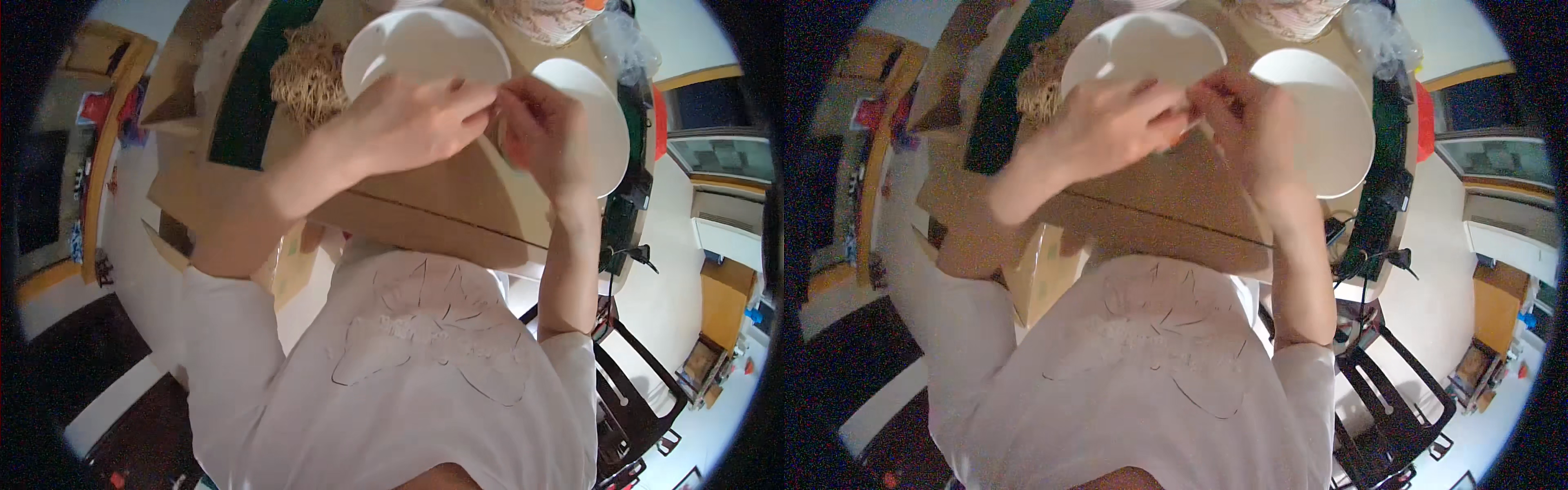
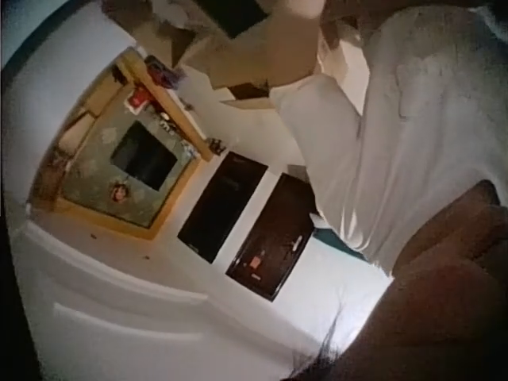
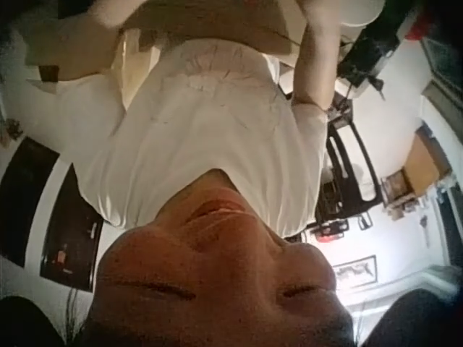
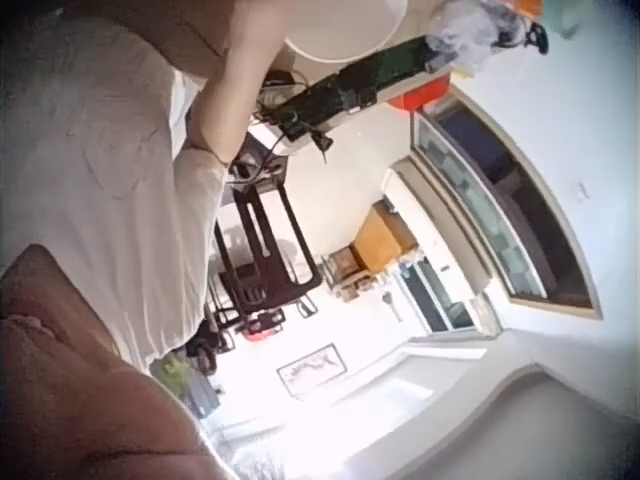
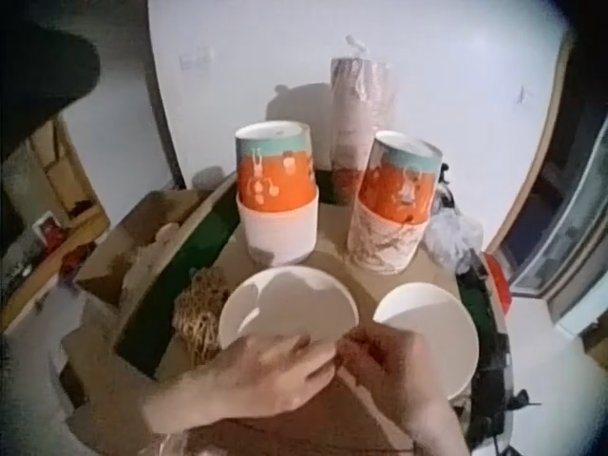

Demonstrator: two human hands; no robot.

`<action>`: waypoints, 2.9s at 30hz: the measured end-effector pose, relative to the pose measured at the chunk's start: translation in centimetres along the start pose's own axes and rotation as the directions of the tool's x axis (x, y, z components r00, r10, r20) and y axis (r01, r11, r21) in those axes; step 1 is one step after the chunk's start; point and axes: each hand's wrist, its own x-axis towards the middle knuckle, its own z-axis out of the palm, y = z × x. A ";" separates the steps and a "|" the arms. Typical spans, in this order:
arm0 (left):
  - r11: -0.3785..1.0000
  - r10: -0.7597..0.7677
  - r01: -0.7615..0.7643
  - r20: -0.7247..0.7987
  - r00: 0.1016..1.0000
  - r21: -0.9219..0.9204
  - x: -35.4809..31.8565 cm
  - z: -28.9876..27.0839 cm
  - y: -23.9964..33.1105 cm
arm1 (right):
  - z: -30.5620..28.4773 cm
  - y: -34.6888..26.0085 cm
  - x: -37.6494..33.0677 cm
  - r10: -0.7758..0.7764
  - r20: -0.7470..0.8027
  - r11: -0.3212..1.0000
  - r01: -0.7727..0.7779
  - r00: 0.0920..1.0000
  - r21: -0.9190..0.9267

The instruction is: Tying rubber bands around paper bowls.

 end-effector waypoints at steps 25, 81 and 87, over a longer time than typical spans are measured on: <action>0.961 -0.138 0.158 0.100 0.985 -0.227 0.3 0.6 0.3 | 1.4 1.4 -0.4 -0.157 -0.185 0.987 0.148 0.970 -0.063; 0.468 -0.538 0.500 0.213 0.815 -0.728 -1.4 -0.4 1.6 | 6.0 3.5 -2.8 -0.132 -0.394 0.882 0.289 0.909 0.372; 0.592 -0.499 0.532 0.243 0.832 -0.606 -0.9 -1.0 1.2 | 6.3 3.8 -2.6 -0.161 -0.415 0.882 0.319 0.896 0.346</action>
